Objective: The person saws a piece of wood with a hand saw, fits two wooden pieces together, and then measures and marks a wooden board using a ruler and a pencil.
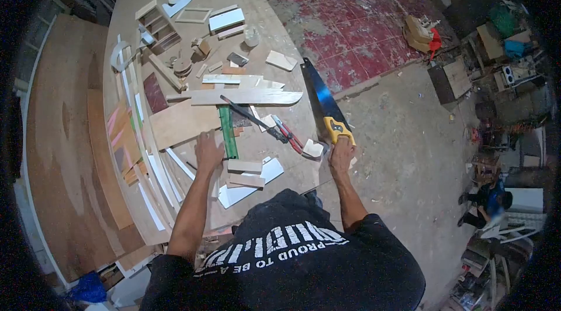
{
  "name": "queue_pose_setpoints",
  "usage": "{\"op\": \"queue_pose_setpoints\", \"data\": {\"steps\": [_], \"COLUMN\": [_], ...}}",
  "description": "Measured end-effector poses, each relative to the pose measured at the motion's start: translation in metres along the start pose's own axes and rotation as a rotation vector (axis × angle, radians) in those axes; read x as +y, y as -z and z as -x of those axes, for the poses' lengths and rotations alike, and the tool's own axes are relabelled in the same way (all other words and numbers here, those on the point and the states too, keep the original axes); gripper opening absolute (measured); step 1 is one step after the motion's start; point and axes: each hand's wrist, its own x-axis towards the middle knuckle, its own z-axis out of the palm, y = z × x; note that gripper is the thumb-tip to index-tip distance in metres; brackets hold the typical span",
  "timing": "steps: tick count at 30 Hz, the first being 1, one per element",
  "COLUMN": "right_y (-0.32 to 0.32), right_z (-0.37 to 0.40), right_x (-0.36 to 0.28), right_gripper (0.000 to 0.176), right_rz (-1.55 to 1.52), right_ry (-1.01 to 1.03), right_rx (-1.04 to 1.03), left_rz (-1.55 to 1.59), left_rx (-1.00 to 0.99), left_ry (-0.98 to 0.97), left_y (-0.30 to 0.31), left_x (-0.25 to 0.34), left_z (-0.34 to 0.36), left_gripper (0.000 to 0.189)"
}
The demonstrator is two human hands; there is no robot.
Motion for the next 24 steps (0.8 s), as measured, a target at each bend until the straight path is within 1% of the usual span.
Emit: {"op": "queue_pose_setpoints", "data": {"steps": [1,2,4,5,7,8,10,11,12,14,15,16,18,19,20,22,23,24], "right_y": [-0.006,-0.011,-0.020,-0.024,-0.029,-0.030,-0.030,-0.029,-0.027,-0.020,-0.016,-0.016,-0.018,-0.021,-0.023,-0.021,-0.020,-0.017], "right_z": [-0.004,-0.007,-0.015,-0.018,-0.017,-0.016,-0.009,-0.006,-0.006,-0.002,-0.004,-0.005,-0.004,-0.005,-0.004,-0.005,-0.004,-0.004], "right_x": [-0.006,-0.011,-0.025,-0.033,-0.044,-0.048,-0.056,-0.056,-0.059,-0.061,-0.061,-0.058,-0.050,-0.047,-0.042,-0.041,-0.042,-0.045], "right_gripper": [0.040,0.040,0.037,0.036,0.035,0.036,0.037,0.040,0.040,0.043,0.047,0.047,0.051,0.052,0.052,0.050,0.049,0.049], "right_rz": [0.022,0.022,0.070,0.069,0.056,0.042,0.029,-0.008,-0.004,-0.041,-0.093,-0.091,-0.154,-0.160,-0.166,-0.152,-0.146,-0.156], "right_ry": [-0.034,-0.030,0.021,0.020,0.022,0.026,0.072,0.094,0.092,0.076,0.053,0.045,0.056,0.037,0.040,0.047,0.064,0.070], "right_rx": [-0.026,-0.021,-0.016,-0.052,-0.145,-0.197,-0.194,-0.201,-0.202,-0.213,-0.272,-0.276,-0.302,-0.312,-0.315,-0.286,-0.295,-0.291], "left_rz": [-0.031,-0.029,-0.109,-0.110,-0.151,-0.147,-0.184,-0.186,-0.183,-0.262,-0.244,-0.244,-0.313,-0.275,-0.281,-0.262,-0.272,-0.241], "left_rx": [-0.041,-0.034,-0.012,-0.001,0.114,0.123,0.074,0.068,0.066,-0.028,-0.052,-0.059,-0.081,-0.068,-0.069,0.091,0.094,0.083], "left_ry": [-0.066,-0.066,-0.279,-0.272,-0.409,-0.405,-0.467,-0.470,-0.472,-0.477,-0.494,-0.499,-0.550,-0.557,-0.552,-0.574,-0.568,-0.577], "left_y": [0.009,0.009,0.004,-0.003,-0.026,-0.034,-0.042,-0.044,-0.049,-0.056,-0.050,-0.048,-0.040,-0.033,-0.026,-0.010,0.001,0.017], "left_x": [0.016,0.031,0.052,0.061,0.078,0.085,0.101,0.107,0.109,0.111,0.112,0.114,0.115,0.112,0.110,0.101,0.096,0.092], "left_z": [-0.016,-0.032,-0.060,-0.074,-0.101,-0.113,-0.130,-0.137,-0.145,-0.159,-0.164,-0.170,-0.175,-0.173,-0.171,-0.164,-0.161,-0.156], "left_gripper": [0.056,0.056,0.053,0.053,0.051,0.051,0.065,0.070,0.070,0.069,0.063,0.063,0.055,0.050,0.050,0.035,0.035,0.040]}}
